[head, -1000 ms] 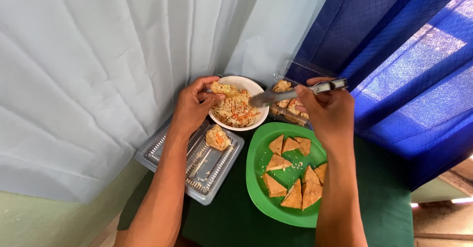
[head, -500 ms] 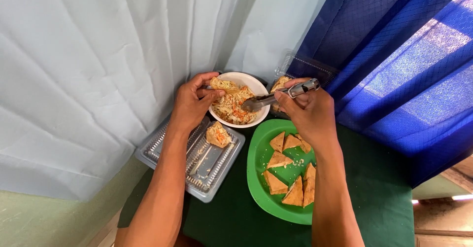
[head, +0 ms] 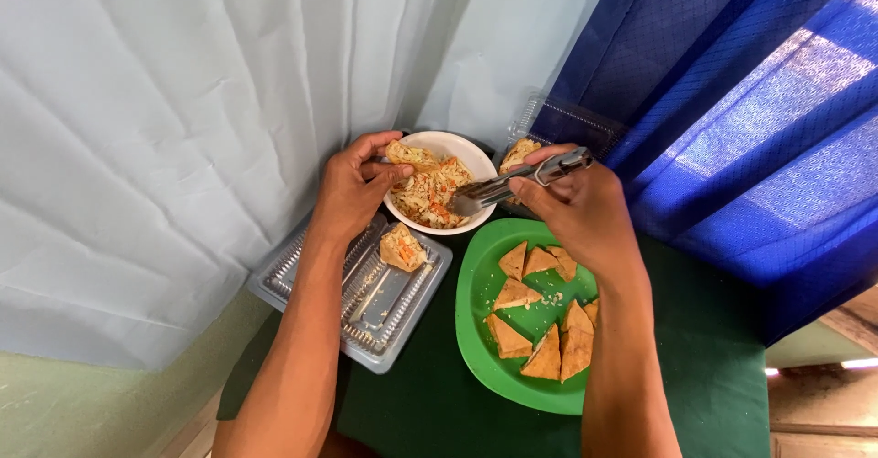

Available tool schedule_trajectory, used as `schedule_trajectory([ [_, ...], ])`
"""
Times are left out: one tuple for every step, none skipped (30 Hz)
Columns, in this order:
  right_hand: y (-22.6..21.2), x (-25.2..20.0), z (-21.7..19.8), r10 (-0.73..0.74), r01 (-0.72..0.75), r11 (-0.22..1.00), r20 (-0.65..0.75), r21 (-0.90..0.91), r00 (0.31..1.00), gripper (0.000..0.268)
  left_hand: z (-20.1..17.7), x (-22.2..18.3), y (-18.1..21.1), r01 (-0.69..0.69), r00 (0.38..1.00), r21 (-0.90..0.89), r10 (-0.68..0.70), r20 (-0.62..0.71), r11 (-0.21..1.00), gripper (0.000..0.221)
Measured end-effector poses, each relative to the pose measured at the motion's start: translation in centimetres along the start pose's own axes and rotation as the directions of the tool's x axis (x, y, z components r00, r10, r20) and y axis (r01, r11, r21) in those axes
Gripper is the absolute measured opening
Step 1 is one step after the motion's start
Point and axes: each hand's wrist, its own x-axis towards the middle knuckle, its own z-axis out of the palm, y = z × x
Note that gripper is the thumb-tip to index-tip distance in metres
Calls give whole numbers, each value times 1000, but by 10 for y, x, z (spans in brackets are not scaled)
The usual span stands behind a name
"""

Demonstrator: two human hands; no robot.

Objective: Filling fried tofu puffs with a shredded vegetable mixture using metal tongs.

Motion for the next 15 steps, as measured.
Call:
schedule_trajectory([
  [-3,-1,-1,1,-1,1000,-2,1,1000,31,0,0,-1,0,1000,1,0,2,1000,49],
  [-6,-2,-2,6,-6,1000,1,10,1000,30,0,0,-2,0,1000,4,0,6,1000,48],
  [-10,-2,-3,11,-12,1000,7,19,1000,29,0,0,-3,3,1000,6,-3,7,1000,48],
  [-22,-7,-2,13,-13,1000,6,19,1000,29,1,-1,-1,4,1000,6,-4,9,1000,48],
  [-35,-12,-2,26,-26,1000,-12,14,1000,29,1,-2,1,4,1000,14,-5,12,1000,48],
  [-49,-16,-2,40,-40,999,-30,8,999,29,2,-3,2,5,1000,21,-6,16,1000,47],
  [-43,-15,-5,40,-40,999,-31,9,999,29,1,-3,3,4,1000,23,-5,17,1000,47],
  [-37,-14,-8,14,-7,996,-69,93,998,29,1,-4,4,5,999,10,-6,35,1000,48],
  [-32,-13,-11,-10,29,984,-110,175,994,29,1,-4,4,6,999,-3,-6,54,1000,48],
  [-32,-14,-13,-10,30,984,-112,176,994,29,1,-4,2,4,998,-2,-4,56,1000,48],
  [-33,-14,-15,-44,72,975,-138,208,989,29,1,-4,0,10,998,-6,-9,67,1000,49],
  [-34,-14,-18,-76,115,964,-166,240,983,28,1,-4,-3,15,997,-11,-15,78,1000,50],
  [-37,-14,-16,-76,116,964,-167,241,983,28,1,-2,-4,14,997,-9,-14,79,1000,50],
  [-40,-14,-14,-103,149,953,-181,263,978,28,1,-1,-6,17,995,-11,-16,99,1000,50],
  [-42,-15,-11,-131,183,941,-195,285,972,28,0,0,-8,18,993,-11,-17,119,1000,50],
])
